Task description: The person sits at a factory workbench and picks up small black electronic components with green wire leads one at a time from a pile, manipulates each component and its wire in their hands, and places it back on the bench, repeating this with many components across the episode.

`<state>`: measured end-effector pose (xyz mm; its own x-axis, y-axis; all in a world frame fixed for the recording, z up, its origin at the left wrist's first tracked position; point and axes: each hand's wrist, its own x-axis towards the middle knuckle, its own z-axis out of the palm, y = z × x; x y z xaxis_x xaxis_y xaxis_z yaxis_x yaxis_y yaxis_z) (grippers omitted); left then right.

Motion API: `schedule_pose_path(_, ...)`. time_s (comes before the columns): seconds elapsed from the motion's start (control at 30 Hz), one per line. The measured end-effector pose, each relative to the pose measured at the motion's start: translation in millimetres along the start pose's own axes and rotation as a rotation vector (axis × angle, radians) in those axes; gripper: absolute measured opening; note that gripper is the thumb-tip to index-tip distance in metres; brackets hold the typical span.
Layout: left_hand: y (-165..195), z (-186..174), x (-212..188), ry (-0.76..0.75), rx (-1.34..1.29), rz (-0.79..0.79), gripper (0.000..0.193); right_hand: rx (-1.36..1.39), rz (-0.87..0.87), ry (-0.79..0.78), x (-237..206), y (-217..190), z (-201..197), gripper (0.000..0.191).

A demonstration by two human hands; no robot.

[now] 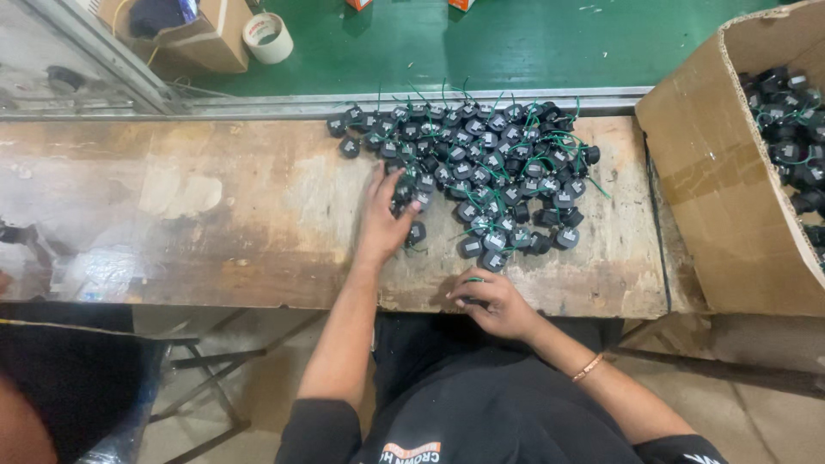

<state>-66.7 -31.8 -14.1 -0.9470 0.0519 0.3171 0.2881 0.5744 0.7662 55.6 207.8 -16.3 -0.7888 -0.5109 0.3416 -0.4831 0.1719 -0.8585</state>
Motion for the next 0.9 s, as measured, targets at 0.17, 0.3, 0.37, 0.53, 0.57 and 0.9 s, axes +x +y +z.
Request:
schedule_pose_path(0.17,-3.6,9.7,-45.4,0.26,-0.506,-0.088,0.038,0.01,-0.015,-0.007,-2.3,-3.6,-3.0,0.018)
schedule_pose_path(0.3,-1.7,-6.2,-87.0,0.254,-0.187,0.056,0.034,0.06,-0.038,-0.014,-4.2,-6.7,-6.1,0.019)
schedule_pose_path(0.37,2.3,-12.0,-97.2,0.153,0.059,0.136,0.039,0.063,-0.07,-0.02,-5.1,-5.7,-6.9,0.019)
schedule_pose_path(0.53,3.0,-7.6,-90.1,0.161,0.002,0.049,0.027,0.134,-0.11,0.034,-15.3,6.8,-8.0,0.016)
schedule_pose_path(0.57,0.7,-6.1,-86.9,0.195,-0.041,0.027,0.024,0.194,-0.082,0.05,-19.6,10.3,-9.0,0.014)
schedule_pose_path(0.9,39.5,2.8,-106.6,0.494,-0.808,-0.236,0.019,0.597,0.318,0.22,-59.5,12.3,-19.0,0.037)
